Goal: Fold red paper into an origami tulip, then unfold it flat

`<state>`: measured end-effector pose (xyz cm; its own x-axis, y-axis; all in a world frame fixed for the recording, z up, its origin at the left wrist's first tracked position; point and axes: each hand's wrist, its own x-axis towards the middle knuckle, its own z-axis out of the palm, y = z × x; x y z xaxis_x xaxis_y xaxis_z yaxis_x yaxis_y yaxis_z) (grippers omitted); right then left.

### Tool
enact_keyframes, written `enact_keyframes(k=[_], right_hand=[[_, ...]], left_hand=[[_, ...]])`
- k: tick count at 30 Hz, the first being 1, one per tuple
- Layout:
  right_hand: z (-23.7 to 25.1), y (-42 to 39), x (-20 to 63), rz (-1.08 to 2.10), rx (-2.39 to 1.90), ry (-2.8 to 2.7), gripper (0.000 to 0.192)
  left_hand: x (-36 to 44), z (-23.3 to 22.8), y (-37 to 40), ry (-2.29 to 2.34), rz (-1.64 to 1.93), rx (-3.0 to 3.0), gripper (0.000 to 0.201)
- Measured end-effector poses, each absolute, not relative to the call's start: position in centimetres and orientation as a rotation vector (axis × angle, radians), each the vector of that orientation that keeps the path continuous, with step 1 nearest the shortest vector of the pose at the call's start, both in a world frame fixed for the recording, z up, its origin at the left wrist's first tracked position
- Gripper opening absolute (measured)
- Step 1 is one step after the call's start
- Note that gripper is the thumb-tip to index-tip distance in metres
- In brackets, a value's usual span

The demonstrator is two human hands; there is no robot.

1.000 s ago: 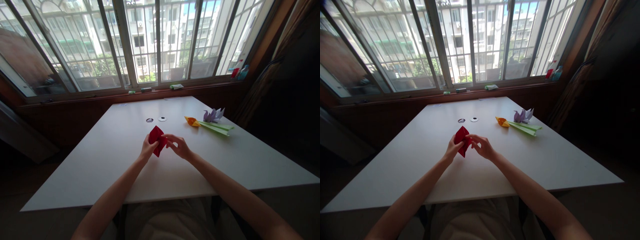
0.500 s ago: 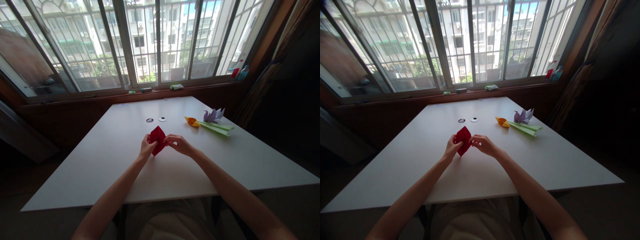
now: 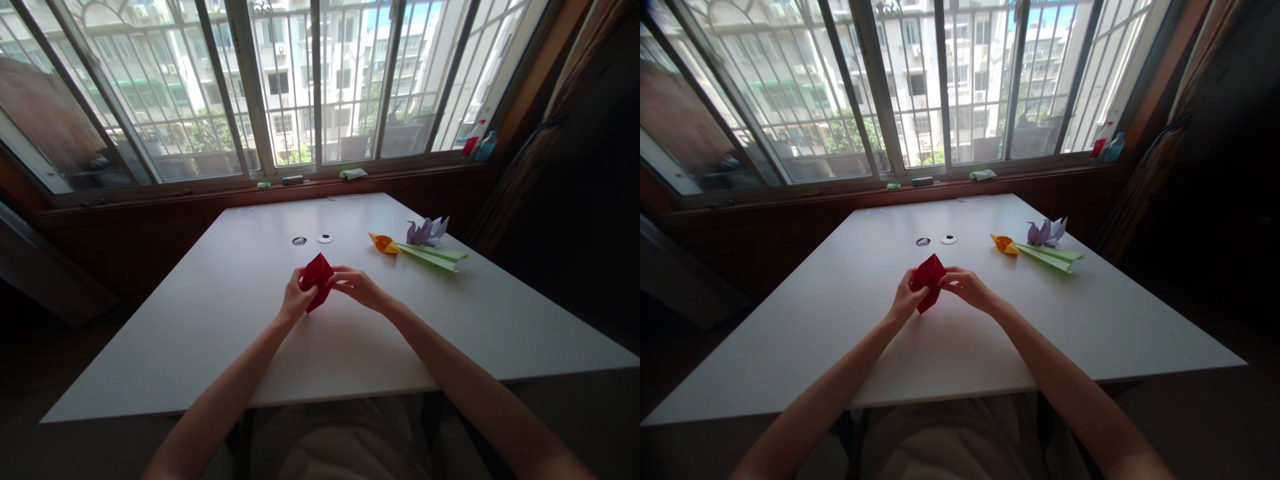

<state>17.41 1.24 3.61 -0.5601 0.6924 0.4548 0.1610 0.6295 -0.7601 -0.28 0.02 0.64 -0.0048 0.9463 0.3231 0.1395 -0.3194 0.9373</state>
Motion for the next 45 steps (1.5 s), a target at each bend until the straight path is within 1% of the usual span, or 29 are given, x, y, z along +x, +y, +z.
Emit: enact_keyframes(k=[4,10,14,21,25,28,33,38,42,45], right_hand=[[3.7,1.2,17.5,0.962,-0.667,-2.018,0.02],[3.9,1.4,17.7,1.136,-0.63,-2.03,0.019],[4.0,1.3,17.7,1.192,-0.619,-2.041,0.018],[2.7,1.4,16.9,1.05,-0.776,-1.92,0.021],[2.1,1.3,16.4,0.89,-0.935,-1.85,0.016],[2.0,1.2,16.1,0.849,-1.021,-1.798,0.015],[1.9,1.4,16.0,0.854,-1.085,-1.704,0.022],[1.8,1.1,15.7,0.891,-1.123,-1.58,0.024],[2.0,0.9,15.5,0.935,-1.102,-1.47,0.036],[2.1,0.8,15.5,0.95,-1.095,-1.47,0.051]], left_hand=[[-0.2,0.8,0.0,1.076,1.357,1.51,0.037],[-0.1,0.9,-0.1,1.073,1.36,1.467,0.043],[0.1,1.0,-0.3,1.046,1.312,1.465,0.045],[0.5,0.2,-0.1,1.081,1.345,1.551,0.046],[0.8,0.1,-0.3,1.11,1.385,1.644,0.045],[0.8,0.2,-0.5,1.104,1.421,1.701,0.044],[0.9,0.3,-0.8,1.039,1.479,1.865,0.042],[1.1,0.3,-1.0,1.054,1.441,1.955,0.046],[1.1,0.4,-1.0,1.021,1.384,1.944,0.048],[1.1,0.6,-1.0,1.007,1.362,1.938,0.047]])
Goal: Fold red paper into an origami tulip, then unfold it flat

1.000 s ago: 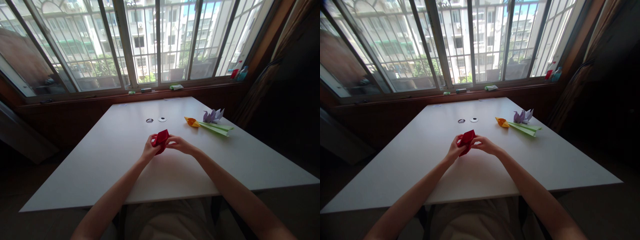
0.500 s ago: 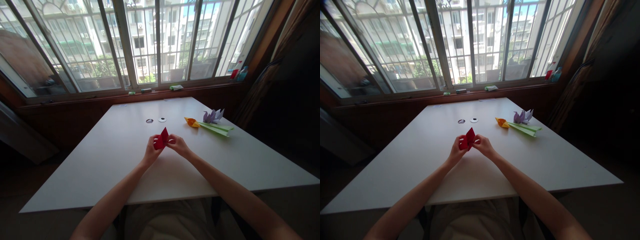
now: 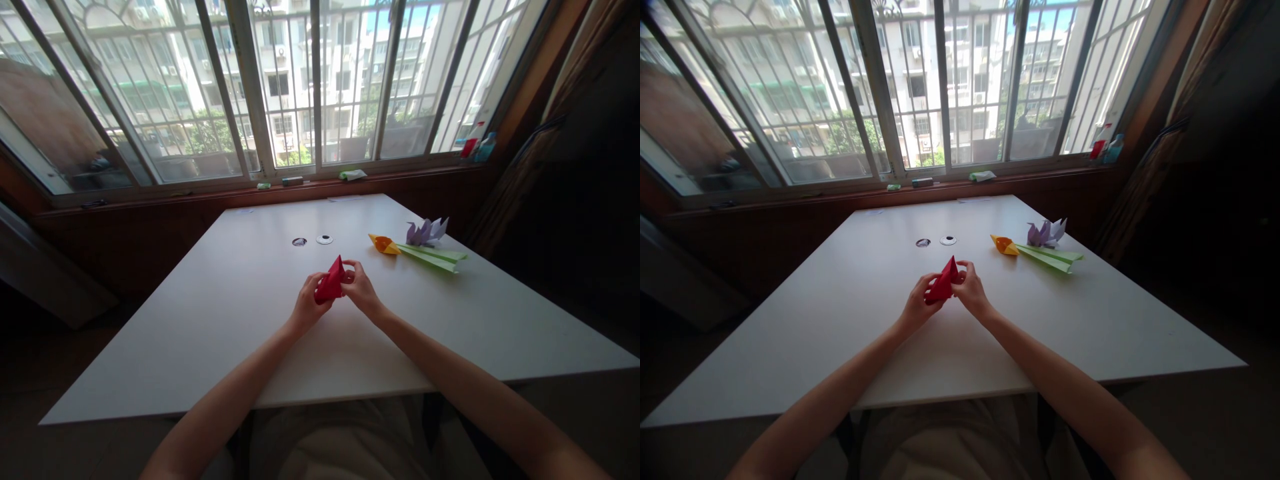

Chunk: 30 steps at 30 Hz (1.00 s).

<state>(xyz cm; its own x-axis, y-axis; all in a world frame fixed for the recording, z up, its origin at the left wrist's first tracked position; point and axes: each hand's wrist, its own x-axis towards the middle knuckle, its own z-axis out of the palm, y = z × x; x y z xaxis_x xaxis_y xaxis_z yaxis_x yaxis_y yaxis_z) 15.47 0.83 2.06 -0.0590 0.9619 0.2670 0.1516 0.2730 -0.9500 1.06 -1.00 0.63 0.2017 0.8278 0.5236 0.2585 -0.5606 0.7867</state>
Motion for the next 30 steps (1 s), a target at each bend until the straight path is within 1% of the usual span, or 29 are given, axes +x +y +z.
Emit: enact_keyframes(k=[2,4,7,10,12,16,19,21,24,27,30], right_hand=[[2.0,0.9,15.5,0.94,-1.111,-1.518,0.058],[1.8,1.1,15.6,0.874,-1.133,-1.594,0.059],[1.7,1.4,15.9,0.647,-1.147,-1.697,0.063],[1.9,1.5,16.3,0.38,-1.091,-1.797,0.066],[2.3,1.4,16.6,0.311,-1.042,-1.893,0.057],[2.9,1.0,16.9,0.466,-0.984,-2.033,0.03],[3.1,0.8,16.9,0.51,-0.986,-2.011,0.02],[3.0,0.8,16.9,0.502,-1.019,-1.974,0.017],[2.8,1.0,16.9,0.488,-1.09,-1.901,0.019],[2.6,1.0,16.6,0.491,-1.127,-1.854,0.018],[2.4,0.6,16.1,0.466,-1.13,-1.855,0.015]], left_hand=[[1.0,0.8,-1.0,1.007,1.343,1.919,0.044],[0.8,1.0,-0.8,1.009,1.32,1.873,0.041],[0.4,1.1,-0.5,1.027,1.237,1.751,0.04],[-0.1,1.5,-0.2,0.99,1.082,1.622,0.039],[-0.4,1.9,-0.3,0.949,1.013,1.574,0.038],[-1.0,2.9,-0.6,0.878,0.916,1.476,0.042],[-1.4,3.4,-0.7,0.832,0.914,1.347,0.042],[-1.6,3.7,-0.6,0.802,0.947,1.244,0.041],[-1.6,4.1,-0.5,0.744,0.981,1.162,0.043],[-1.3,4.1,-0.6,0.759,1.024,1.203,0.041],[-0.7,3.4,-0.7,0.873,1.031,1.332,0.041]])
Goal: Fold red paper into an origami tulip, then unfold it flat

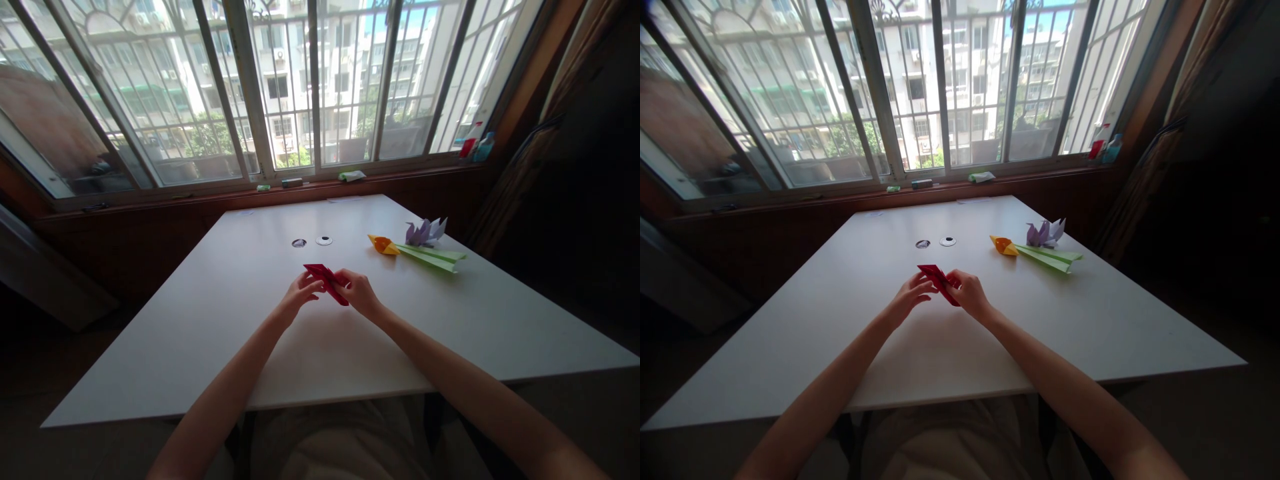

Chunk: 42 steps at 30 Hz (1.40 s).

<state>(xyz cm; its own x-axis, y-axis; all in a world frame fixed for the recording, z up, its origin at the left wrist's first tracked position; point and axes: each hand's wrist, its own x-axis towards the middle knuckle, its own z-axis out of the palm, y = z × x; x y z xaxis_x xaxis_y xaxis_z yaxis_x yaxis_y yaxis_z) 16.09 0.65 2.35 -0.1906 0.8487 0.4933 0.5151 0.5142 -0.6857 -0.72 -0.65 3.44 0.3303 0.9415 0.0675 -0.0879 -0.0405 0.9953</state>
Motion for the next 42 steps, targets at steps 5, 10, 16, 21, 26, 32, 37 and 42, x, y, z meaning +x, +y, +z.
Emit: enact_keyframes(k=[5,10,16,21,26,32,37,42], right_hand=[[2.0,0.0,15.3,0.412,-1.122,-1.853,0.01],[1.5,-0.1,15.0,0.469,-1.069,-1.846,0.021],[1.5,-0.3,14.8,0.54,-0.943,-1.913,0.043],[2.2,-0.1,15.5,0.636,-0.835,-2.007,0.05],[3.3,0.3,16.7,0.831,-0.71,-2.047,0.042],[4.0,0.5,17.2,0.74,-0.724,-2.071,0.029],[3.9,0.7,17.1,0.682,-0.741,-2.062,0.02],[4.0,0.7,17.2,0.696,-0.737,-2.048,0.017]], left_hand=[[0.3,1.9,-0.4,0.992,1.095,1.449,0.035],[0.5,1.2,-0.1,1.054,1.183,1.479,0.031],[0.5,0.4,0.0,1.117,1.213,1.539,0.028],[0.4,0.4,0.2,1.104,1.226,1.516,0.026],[0.1,0.7,0.4,1.092,1.236,1.584,0.027],[0.1,1.2,-0.1,1.119,1.173,1.745,0.03],[0.2,1.5,-0.8,1.142,1.129,1.88,0.031],[0.3,1.7,-1.1,1.162,1.099,1.931,0.033]])
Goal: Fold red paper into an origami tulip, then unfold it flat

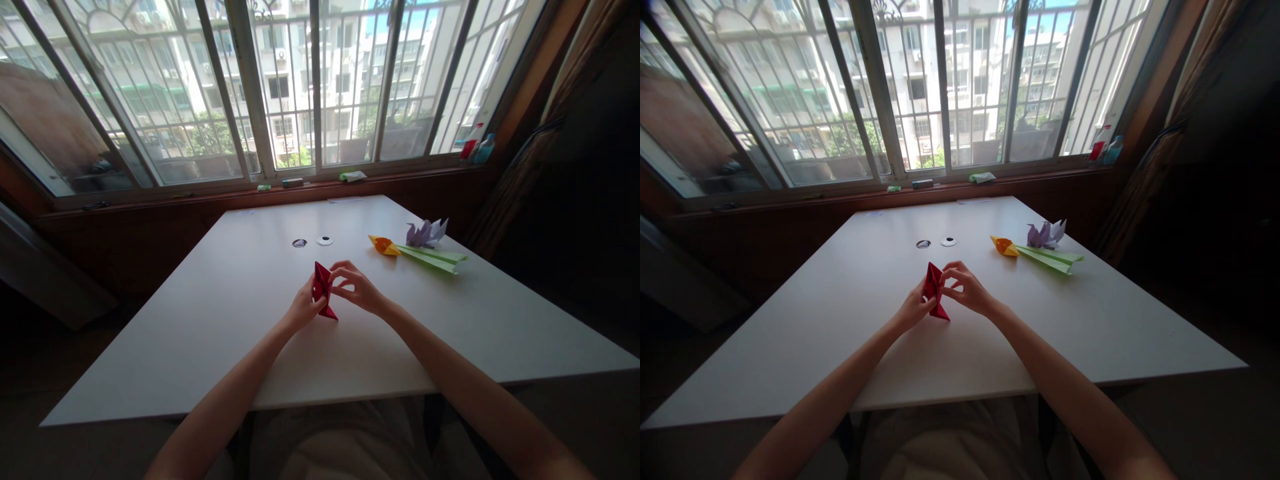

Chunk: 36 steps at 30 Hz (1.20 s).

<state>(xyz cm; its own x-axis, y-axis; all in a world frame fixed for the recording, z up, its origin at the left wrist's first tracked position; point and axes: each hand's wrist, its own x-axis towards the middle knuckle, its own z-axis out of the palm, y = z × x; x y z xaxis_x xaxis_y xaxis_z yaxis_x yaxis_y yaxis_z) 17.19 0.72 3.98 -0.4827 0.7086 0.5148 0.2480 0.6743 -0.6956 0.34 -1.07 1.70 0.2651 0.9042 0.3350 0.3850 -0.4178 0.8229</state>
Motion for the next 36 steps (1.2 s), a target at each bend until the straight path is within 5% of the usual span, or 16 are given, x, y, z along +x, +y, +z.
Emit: enact_keyframes(k=[10,23,36], right_hand=[[5.0,0.6,17.8,0.934,-0.688,-2.054,0.019],[4.6,1.0,17.7,1.216,-0.662,-1.835,0.021],[5.0,0.7,17.8,1.299,-0.664,-1.888,0.025]], left_hand=[[-0.3,2.3,-0.8,0.939,0.88,1.538,0.018],[-0.1,2.6,-1.4,0.732,0.747,1.242,0.041],[-0.4,2.6,-1.1,0.701,0.847,1.208,0.034]])
